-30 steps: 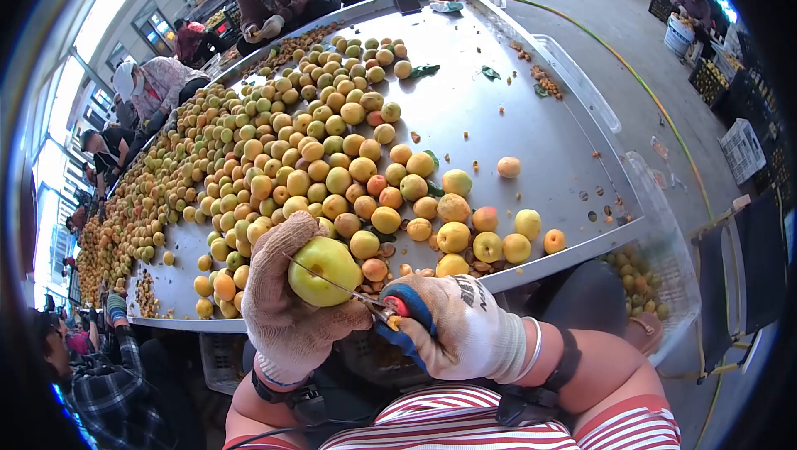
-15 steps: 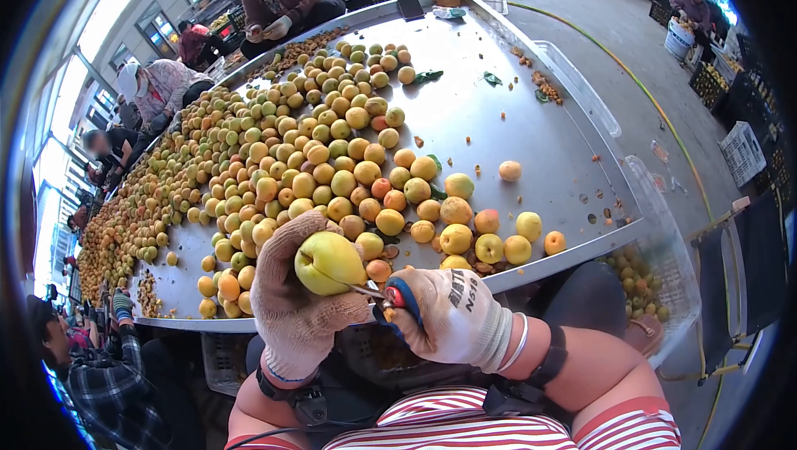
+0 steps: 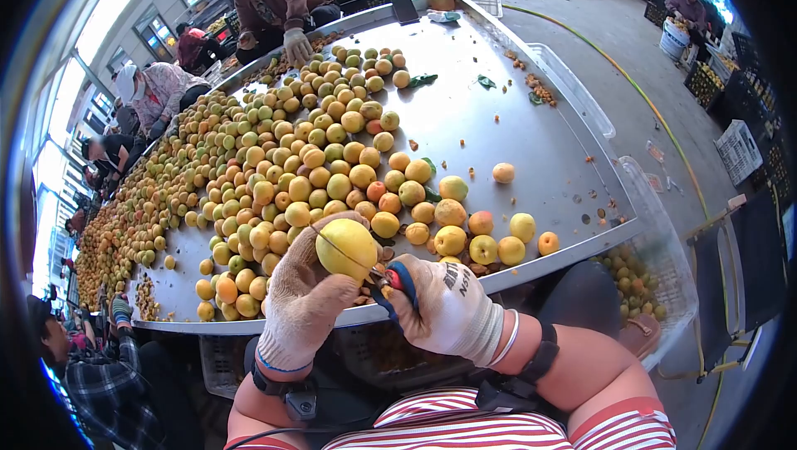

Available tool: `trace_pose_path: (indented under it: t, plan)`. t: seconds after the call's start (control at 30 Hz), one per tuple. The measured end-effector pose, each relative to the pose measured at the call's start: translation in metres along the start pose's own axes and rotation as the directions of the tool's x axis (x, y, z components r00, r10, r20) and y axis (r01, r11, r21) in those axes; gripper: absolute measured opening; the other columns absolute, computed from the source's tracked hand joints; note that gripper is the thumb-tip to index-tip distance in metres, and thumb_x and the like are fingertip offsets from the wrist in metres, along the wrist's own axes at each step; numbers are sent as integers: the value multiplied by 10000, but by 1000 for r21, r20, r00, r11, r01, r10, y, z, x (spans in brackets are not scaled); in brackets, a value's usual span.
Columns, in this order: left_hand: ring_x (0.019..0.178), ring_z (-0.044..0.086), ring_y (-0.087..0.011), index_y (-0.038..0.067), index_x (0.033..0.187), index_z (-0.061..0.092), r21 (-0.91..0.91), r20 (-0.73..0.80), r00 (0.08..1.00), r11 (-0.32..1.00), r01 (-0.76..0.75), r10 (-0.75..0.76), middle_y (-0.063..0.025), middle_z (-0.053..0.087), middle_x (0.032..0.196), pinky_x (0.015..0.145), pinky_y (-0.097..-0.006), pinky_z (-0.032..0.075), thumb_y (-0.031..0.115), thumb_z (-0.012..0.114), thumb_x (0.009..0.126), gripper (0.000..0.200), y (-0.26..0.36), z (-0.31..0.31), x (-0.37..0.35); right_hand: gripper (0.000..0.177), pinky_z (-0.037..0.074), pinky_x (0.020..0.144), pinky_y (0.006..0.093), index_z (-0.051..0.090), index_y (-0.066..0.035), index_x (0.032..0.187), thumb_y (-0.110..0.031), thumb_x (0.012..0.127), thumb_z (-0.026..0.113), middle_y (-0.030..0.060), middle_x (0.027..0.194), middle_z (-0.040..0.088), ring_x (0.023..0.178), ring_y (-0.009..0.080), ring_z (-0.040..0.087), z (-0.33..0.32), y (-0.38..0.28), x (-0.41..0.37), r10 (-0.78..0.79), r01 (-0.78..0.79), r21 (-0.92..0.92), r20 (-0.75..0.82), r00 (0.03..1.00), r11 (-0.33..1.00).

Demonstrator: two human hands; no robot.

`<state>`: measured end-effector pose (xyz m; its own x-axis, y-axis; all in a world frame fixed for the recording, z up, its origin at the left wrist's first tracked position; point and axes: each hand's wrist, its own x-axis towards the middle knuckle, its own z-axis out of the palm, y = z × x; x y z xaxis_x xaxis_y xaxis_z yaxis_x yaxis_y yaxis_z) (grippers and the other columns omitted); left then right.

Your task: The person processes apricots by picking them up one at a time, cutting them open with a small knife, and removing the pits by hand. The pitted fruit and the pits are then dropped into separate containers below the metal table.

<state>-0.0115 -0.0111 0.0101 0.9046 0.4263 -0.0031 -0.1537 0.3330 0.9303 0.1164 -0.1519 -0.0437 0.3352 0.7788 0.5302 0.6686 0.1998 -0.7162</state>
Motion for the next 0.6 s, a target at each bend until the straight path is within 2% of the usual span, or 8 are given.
trace_pose_path:
  t: [0.07,0.13,0.27,0.33,0.37,0.43,0.53,0.6]
  plan:
    - [1181,582,-191,-36,1436,424,29,21,1000,999,-18,18,-106,553,1343,1065,-336,451,47,797,834,712,0,4,0,159,491,539,427,560,-8,1038,-89,914,620,156,732,613,635,386,623,0,-1,1,8,-8,-4,-4,1000,1000]
    - [1199,572,-178,-29,1446,413,188,2,980,962,-196,199,-102,546,1353,1046,-328,472,-57,787,803,744,-6,5,1,169,493,543,429,566,-9,1055,-84,914,621,161,751,624,642,390,626,0,-2,0,14,-14,-18,2,1000,1000]
    - [1199,574,-174,-28,1446,411,204,21,993,972,-119,117,-101,544,1359,1023,-325,487,-14,815,794,768,-3,-1,-1,184,494,546,428,568,-9,1074,-89,917,620,161,763,629,646,389,629,3,-2,-1,-58,55,-47,-65,996,997]
    - [1188,579,-176,-28,1436,426,34,13,993,992,-120,119,-102,563,1341,994,-314,496,107,804,845,715,-15,-9,1,198,497,547,427,565,-6,1091,-96,922,616,158,769,631,649,384,632,3,-3,-1,-54,51,-56,-58,997,997]
    - [1188,579,-176,-28,1436,426,37,15,993,992,-120,119,-102,563,1341,994,-314,496,107,804,845,715,-17,-10,1,198,497,547,427,565,-6,1091,-96,922,616,158,769,631,649,384,632,3,-5,0,-55,51,-56,-61,997,997]
    - [1148,643,-291,-23,1409,434,33,-8,998,998,-54,54,-179,644,1231,987,-398,531,382,771,874,750,-19,-9,2,186,487,557,437,551,22,1085,-64,922,573,178,741,603,641,410,603,3,-7,0,-21,20,-19,-50,999,1000]
    - [1170,631,-289,-28,1406,435,-28,-55,998,1000,-9,8,-181,637,1246,1007,-392,515,438,732,896,752,-25,-9,-1,170,488,553,436,548,16,1079,-71,933,559,176,734,607,638,409,608,1,-8,-1,21,-21,-26,4,1000,999]
    - [1175,627,-283,-30,1413,424,-14,-55,998,1000,6,-7,-178,637,1247,1012,-394,510,395,751,887,751,-22,-9,1,164,491,556,435,548,12,1076,-77,939,553,174,729,609,642,410,614,4,-8,-3,36,-36,4,-14,999,999]
